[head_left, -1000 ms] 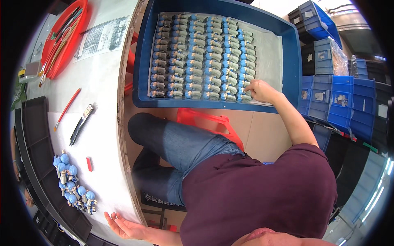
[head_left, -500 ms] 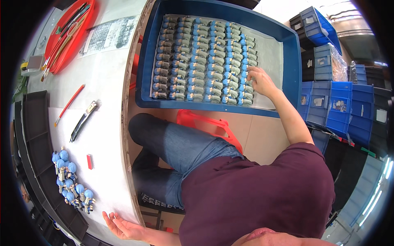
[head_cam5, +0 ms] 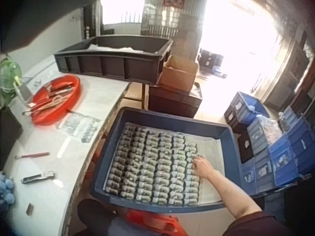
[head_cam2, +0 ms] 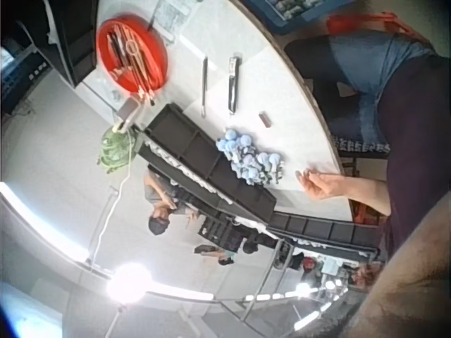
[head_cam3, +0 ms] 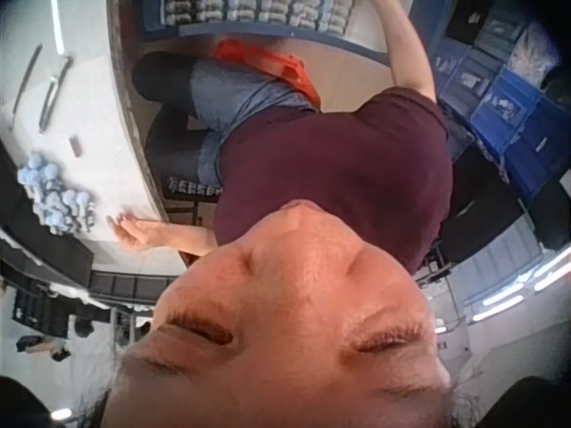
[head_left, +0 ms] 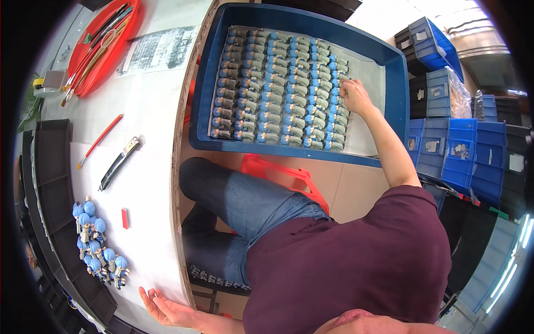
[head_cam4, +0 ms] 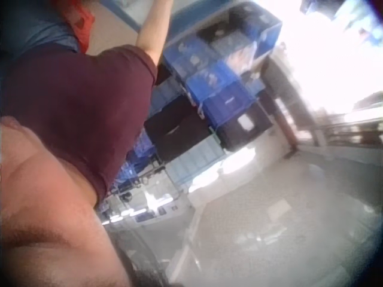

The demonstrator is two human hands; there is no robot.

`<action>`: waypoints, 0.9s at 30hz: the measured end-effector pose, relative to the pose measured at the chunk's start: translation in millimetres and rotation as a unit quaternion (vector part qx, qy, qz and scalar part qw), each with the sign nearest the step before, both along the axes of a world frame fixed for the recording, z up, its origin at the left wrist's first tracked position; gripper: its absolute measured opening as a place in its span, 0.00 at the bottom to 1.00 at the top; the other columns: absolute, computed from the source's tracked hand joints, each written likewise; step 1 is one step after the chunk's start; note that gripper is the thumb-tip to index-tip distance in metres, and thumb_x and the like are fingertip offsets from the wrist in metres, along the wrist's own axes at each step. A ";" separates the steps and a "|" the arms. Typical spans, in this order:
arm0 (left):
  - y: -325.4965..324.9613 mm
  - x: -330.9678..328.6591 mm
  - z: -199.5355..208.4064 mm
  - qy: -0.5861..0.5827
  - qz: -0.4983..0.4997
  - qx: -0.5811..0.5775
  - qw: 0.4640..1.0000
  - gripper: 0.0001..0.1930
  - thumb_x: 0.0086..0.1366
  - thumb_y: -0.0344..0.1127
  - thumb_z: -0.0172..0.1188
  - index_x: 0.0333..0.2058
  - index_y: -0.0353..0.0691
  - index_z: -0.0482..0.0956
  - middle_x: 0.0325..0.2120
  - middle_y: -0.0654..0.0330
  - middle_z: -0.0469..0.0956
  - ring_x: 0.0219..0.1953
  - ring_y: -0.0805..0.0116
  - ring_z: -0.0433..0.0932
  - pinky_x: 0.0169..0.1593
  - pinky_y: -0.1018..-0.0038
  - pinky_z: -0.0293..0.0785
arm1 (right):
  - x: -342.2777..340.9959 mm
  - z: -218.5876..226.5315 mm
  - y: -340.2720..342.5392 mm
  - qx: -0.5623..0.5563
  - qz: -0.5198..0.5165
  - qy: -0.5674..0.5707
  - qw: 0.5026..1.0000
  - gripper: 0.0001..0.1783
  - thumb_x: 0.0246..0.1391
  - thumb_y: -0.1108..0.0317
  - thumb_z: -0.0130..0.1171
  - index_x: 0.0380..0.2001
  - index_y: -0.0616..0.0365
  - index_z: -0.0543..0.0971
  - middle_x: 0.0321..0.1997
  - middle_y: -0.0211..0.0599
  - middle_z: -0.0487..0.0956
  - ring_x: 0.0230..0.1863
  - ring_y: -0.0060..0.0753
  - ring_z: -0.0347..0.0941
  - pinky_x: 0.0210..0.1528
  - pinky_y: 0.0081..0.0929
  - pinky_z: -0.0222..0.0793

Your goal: The person sits at a workbench and assembles small blue and white figurines. They pick up a figurine from a tray, attach a small red component to its head, and place the finished item on the table. This process is repeated for multiple units.

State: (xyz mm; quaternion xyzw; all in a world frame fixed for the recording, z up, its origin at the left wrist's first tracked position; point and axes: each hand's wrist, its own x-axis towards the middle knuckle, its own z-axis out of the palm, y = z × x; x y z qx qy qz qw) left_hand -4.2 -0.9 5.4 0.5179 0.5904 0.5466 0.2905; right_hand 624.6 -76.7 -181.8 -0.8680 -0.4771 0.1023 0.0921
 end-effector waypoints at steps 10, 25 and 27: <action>2.7 4.3 -1.1 -0.005 -0.016 0.007 1.000 0.14 0.63 0.25 0.46 0.47 0.29 0.70 0.51 0.54 0.69 0.43 0.72 0.70 0.49 0.75 0.67 | 45.8 -14.0 29.1 0.093 -0.012 -0.053 0.994 0.04 0.39 0.77 0.47 0.21 0.58 0.71 0.33 0.40 0.76 0.41 0.48 0.67 0.46 0.38 0.64; 3.2 1.1 -2.5 -0.077 -0.023 0.057 0.995 0.12 0.55 0.17 0.54 0.40 0.31 0.75 0.46 0.53 0.72 0.39 0.75 0.73 0.46 0.79 0.70 | -275.6 177.6 159.8 0.441 0.338 0.278 0.784 0.13 0.47 0.83 0.52 0.39 0.62 0.70 0.51 0.44 0.72 0.40 0.24 0.69 0.36 0.16 0.64; -0.9 1.8 -1.2 -0.085 -0.022 0.062 0.994 0.12 0.56 0.17 0.54 0.40 0.31 0.75 0.45 0.53 0.72 0.39 0.75 0.72 0.46 0.79 0.71 | -328.5 204.0 171.9 0.400 0.448 0.253 0.759 0.14 0.44 0.84 0.53 0.37 0.62 0.72 0.49 0.45 0.72 0.42 0.30 0.71 0.36 0.19 0.67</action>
